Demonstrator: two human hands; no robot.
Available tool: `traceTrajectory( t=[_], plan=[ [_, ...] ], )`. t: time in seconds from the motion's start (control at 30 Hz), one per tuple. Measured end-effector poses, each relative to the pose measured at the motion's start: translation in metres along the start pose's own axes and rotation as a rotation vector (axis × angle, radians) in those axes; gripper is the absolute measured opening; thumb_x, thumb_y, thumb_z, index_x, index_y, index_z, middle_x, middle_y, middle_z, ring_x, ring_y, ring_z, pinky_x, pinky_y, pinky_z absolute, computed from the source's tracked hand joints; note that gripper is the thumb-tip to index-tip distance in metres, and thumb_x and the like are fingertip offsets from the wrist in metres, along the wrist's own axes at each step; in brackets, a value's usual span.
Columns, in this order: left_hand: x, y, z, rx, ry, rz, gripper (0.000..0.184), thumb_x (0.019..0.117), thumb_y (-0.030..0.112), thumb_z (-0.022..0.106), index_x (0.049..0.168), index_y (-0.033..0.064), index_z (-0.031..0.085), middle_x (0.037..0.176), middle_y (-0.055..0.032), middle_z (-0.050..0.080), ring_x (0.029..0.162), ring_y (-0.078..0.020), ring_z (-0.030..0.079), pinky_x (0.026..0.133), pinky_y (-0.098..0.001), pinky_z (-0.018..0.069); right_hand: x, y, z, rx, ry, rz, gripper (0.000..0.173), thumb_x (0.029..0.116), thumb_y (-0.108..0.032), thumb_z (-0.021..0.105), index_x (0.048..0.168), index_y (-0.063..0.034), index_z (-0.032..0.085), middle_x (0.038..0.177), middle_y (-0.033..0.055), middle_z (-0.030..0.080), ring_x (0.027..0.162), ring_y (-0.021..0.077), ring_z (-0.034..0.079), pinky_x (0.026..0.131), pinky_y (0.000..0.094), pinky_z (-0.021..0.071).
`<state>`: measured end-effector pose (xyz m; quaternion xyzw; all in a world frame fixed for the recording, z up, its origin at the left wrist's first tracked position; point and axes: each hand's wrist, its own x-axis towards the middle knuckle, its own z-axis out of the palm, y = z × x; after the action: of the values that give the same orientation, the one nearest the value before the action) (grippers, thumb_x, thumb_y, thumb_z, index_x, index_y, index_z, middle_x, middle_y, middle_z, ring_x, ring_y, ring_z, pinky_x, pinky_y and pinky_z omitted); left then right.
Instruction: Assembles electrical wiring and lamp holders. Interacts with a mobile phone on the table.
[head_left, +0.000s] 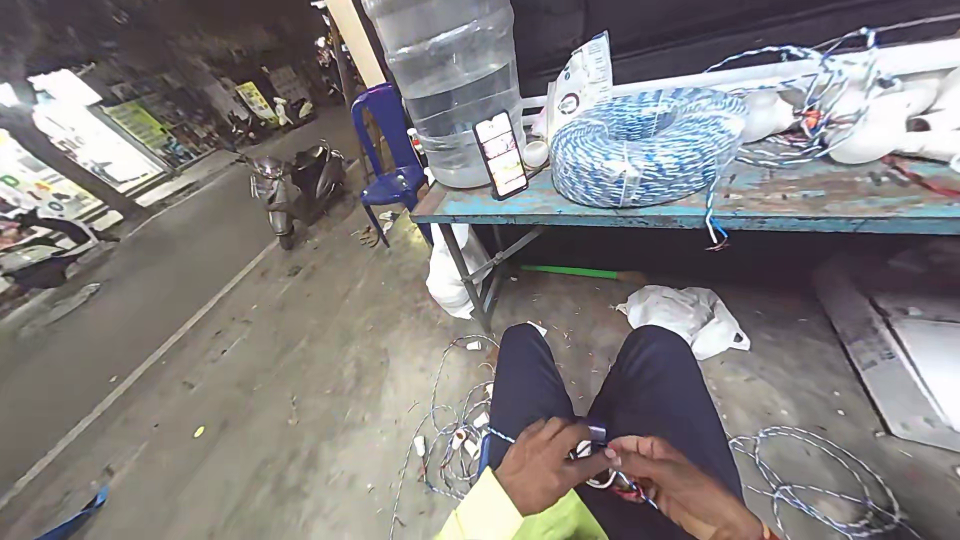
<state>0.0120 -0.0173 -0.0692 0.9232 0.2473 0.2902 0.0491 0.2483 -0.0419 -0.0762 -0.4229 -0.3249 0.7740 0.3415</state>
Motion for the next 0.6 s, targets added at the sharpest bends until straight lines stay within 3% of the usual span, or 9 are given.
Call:
traceTrajectory(
  t=[0.07,0.13,0.33,0.47,0.53,0.6],
  plan=[
    [-0.005,0.000,0.003,0.045,0.016,0.034,0.027,0.0989,0.012,0.063,0.123,0.0207,0.071,0.122,-0.0101,0.069,0.111,-0.0256,0.068,0.092,-0.0378,0.0581,0.000,0.006,0.007,-0.122,0.089,-0.073,0.015,0.0885,-0.022,0.072,0.092,-0.0079,0.075,0.075,-0.0002,0.069,0.066,0.0079,0.064,0.061,0.0260,0.0547],
    [-0.006,0.002,0.005,0.037,0.043,0.016,0.027,0.0985,0.009,0.062,0.123,0.0152,0.071,0.124,-0.0118,0.070,0.113,-0.0250,0.069,0.097,-0.0370,0.0573,0.001,0.007,0.015,-0.279,0.188,-0.166,0.012,0.0897,-0.018,0.069,0.092,-0.0076,0.075,0.073,-0.0019,0.068,0.065,0.0070,0.063,0.062,0.0266,0.0535],
    [-0.009,0.006,0.014,0.013,0.117,-0.055,0.026,0.0984,0.007,0.062,0.122,0.0117,0.071,0.124,-0.0151,0.069,0.105,-0.0216,0.073,0.090,-0.0308,0.0601,0.003,0.013,0.019,-0.464,0.261,-0.240,0.016,0.0889,-0.018,0.066,0.099,-0.0072,0.072,0.080,0.0011,0.070,0.071,0.0124,0.068,0.068,0.0344,0.0592],
    [-0.013,0.007,0.019,0.002,0.106,-0.067,0.023,0.0976,0.008,0.064,0.119,0.0110,0.072,0.120,-0.0150,0.071,0.095,-0.0215,0.075,0.081,-0.0309,0.0624,0.003,0.008,0.025,-0.708,0.310,-0.195,0.013,0.0820,-0.018,0.066,0.093,-0.0113,0.069,0.070,-0.0026,0.059,0.060,0.0097,0.054,0.056,0.0331,0.0461],
    [-0.013,0.006,0.019,0.026,0.104,-0.064,0.021,0.0987,0.010,0.063,0.118,0.0103,0.072,0.117,-0.0134,0.072,0.094,-0.0203,0.075,0.081,-0.0303,0.0618,-0.002,0.003,0.033,-0.886,0.336,-0.219,0.018,0.0854,-0.015,0.067,0.101,-0.0073,0.071,0.081,0.0041,0.066,0.071,0.0166,0.062,0.065,0.0401,0.0521],
    [-0.011,0.005,0.016,-0.013,0.149,-0.102,0.019,0.0986,0.008,0.062,0.113,0.0052,0.074,0.109,-0.0114,0.076,0.094,-0.0182,0.075,0.084,-0.0291,0.0614,-0.001,0.010,0.037,-1.037,0.387,-0.385,0.021,0.0844,-0.006,0.070,0.105,-0.0011,0.069,0.091,0.0125,0.070,0.082,0.0254,0.069,0.074,0.0470,0.0582]
  ],
)
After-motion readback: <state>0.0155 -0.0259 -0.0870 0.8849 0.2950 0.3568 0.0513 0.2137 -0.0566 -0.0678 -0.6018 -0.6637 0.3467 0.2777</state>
